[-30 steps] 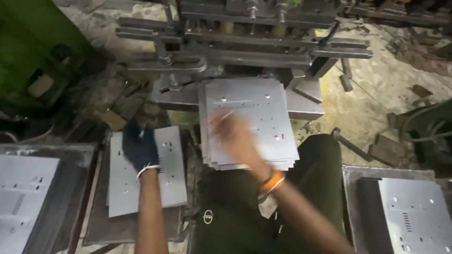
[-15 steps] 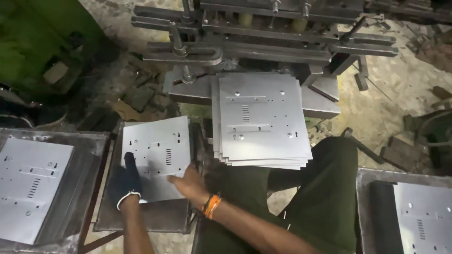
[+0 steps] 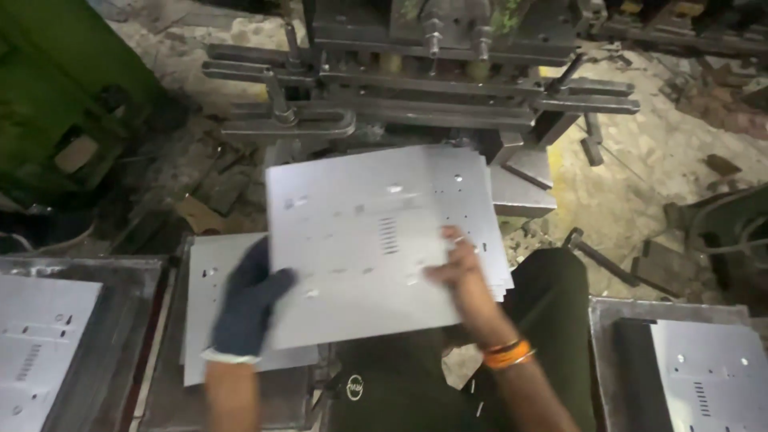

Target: Placing metal sheets into an industrial stamping press to shape them and then stacking the results.

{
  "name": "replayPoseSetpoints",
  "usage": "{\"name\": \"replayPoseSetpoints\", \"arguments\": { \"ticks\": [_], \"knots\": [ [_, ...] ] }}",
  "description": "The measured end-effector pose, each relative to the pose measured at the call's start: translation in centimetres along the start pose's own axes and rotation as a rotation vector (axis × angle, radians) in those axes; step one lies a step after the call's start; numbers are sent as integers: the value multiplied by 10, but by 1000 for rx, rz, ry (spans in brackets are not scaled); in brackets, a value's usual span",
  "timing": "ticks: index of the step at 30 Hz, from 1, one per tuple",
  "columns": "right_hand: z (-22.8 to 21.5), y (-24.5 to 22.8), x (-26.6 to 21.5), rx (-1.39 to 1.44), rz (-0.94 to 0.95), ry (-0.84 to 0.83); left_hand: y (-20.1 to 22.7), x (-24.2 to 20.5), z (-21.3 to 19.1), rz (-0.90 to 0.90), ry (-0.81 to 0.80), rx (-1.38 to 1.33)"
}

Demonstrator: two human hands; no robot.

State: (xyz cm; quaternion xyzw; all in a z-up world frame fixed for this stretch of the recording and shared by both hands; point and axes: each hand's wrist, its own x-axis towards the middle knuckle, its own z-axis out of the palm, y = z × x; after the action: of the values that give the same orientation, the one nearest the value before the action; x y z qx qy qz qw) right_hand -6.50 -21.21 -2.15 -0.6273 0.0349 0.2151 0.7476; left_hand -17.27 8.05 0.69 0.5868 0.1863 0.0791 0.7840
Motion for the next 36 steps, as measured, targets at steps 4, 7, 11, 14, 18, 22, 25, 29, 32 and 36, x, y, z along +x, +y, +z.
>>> {"name": "replayPoseSetpoints", "arguments": {
  "ticks": [4, 7, 11, 14, 18, 22, 25, 29, 32, 36],
  "knots": [
    [-47, -56, 15, -108, -173, 199, -3, 37, 88, 14, -240, -72],
    [-66, -78, 43, -33, -231, 136, -12, 94, 116, 42, -246, -15],
    [-78, -91, 85, 108, -197, 182, -44, 168, 123, 69, -268, -104],
    [-94, -81, 119, -162, -187, 132, -43, 192, 118, 57, -227, -86],
    [-93, -76, 125, -237, -339, 123, -50, 196, 113, 54, -186, -68],
    [-83, -84, 117, -213, -257, 218, -47, 194, 116, 81, -219, -142],
    [-100, -67, 135, -219, -353, 140, -50, 198, 114, 101, -199, -95],
    [-105, -63, 138, -292, -313, 209, -45, 191, 121, 60, -175, -120],
    [-90, -74, 127, -154, -269, 176, -44, 191, 120, 69, -167, -151],
    [-103, -60, 142, -149, -269, 195, -48, 194, 117, 93, -153, -101]
  ]
}}
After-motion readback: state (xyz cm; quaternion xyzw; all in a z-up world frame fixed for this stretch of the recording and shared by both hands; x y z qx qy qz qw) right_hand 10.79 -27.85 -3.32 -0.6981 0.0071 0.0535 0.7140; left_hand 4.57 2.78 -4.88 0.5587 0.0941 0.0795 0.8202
